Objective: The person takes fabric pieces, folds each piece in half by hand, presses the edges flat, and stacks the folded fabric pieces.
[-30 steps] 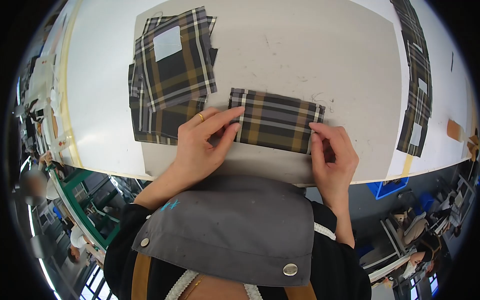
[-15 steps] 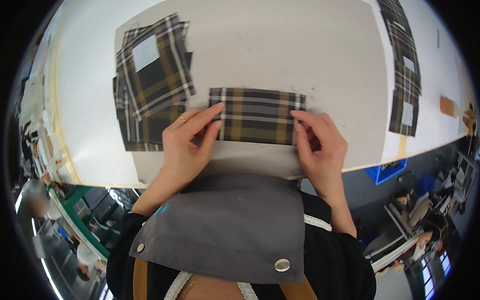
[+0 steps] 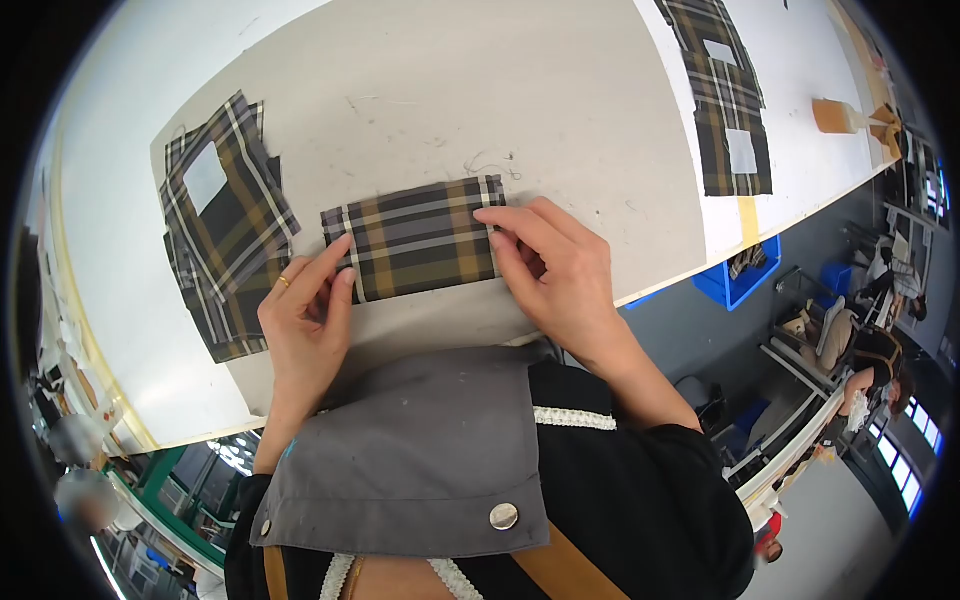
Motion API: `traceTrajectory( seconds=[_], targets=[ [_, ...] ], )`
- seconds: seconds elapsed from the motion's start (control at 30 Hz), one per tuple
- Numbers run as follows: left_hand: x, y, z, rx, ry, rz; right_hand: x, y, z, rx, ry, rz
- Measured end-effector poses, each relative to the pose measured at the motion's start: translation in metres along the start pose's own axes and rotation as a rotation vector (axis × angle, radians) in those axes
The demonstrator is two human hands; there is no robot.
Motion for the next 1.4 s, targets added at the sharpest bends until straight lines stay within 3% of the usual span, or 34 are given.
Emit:
traceTrajectory(
  seconds=[0.47,0.57,0.63,0.73,1.03,1.17,1.23,1.3,1.33,1.4],
  targets=[
    [-0.001,0.003,-0.001,-0.004,-0.015,0.016,0.001,-0.001,0.001,0.013,-0.033,-0.039],
    [-0.003,-0.002,-0.004,-0.009,-0.027,0.044,0.007,-0.006,0.002,0.104,-0.027,-0.201],
    [-0.001,0.008,-0.003,-0.187,0.019,0.203,0.006,-0.013,0.001,0.187,-0.045,-0.384],
    [0.002,0.011,-0.005,-0.198,-0.018,0.325,0.009,-0.016,0.002,0.214,-0.08,-0.426],
    [0.014,0.005,-0.005,-0.235,-0.209,0.231,0.013,-0.008,-0.001,0.225,-0.192,-0.414],
    [0.018,0.003,-0.007,-0.189,-0.198,0.104,0.026,-0.003,0.001,0.152,-0.296,-0.268],
    [0.026,0.009,-0.01,-0.2,-0.082,0.229,0.027,0.0,0.0,0.095,-0.357,-0.21],
    [0.021,0.02,-0.009,-0.283,-0.057,0.32,0.033,-0.001,-0.001,0.169,-0.121,-0.327],
    [0.016,0.027,-0.01,-0.357,-0.037,0.414,0.026,-0.008,-0.001,0.17,-0.117,-0.332],
    [-0.009,0.035,-0.006,-0.405,-0.106,0.437,-0.004,-0.047,-0.002,0.403,-0.129,-0.413]
  ],
)
Point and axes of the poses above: each hand's wrist, its own z-axis towards the middle knuckle, its own x-axis out of the back of the hand, y = z × x, the point moved 6 cm from there along z, towards the middle knuckle, and after that the axes turned 5 degrees about -z, right-handed, at the moved point
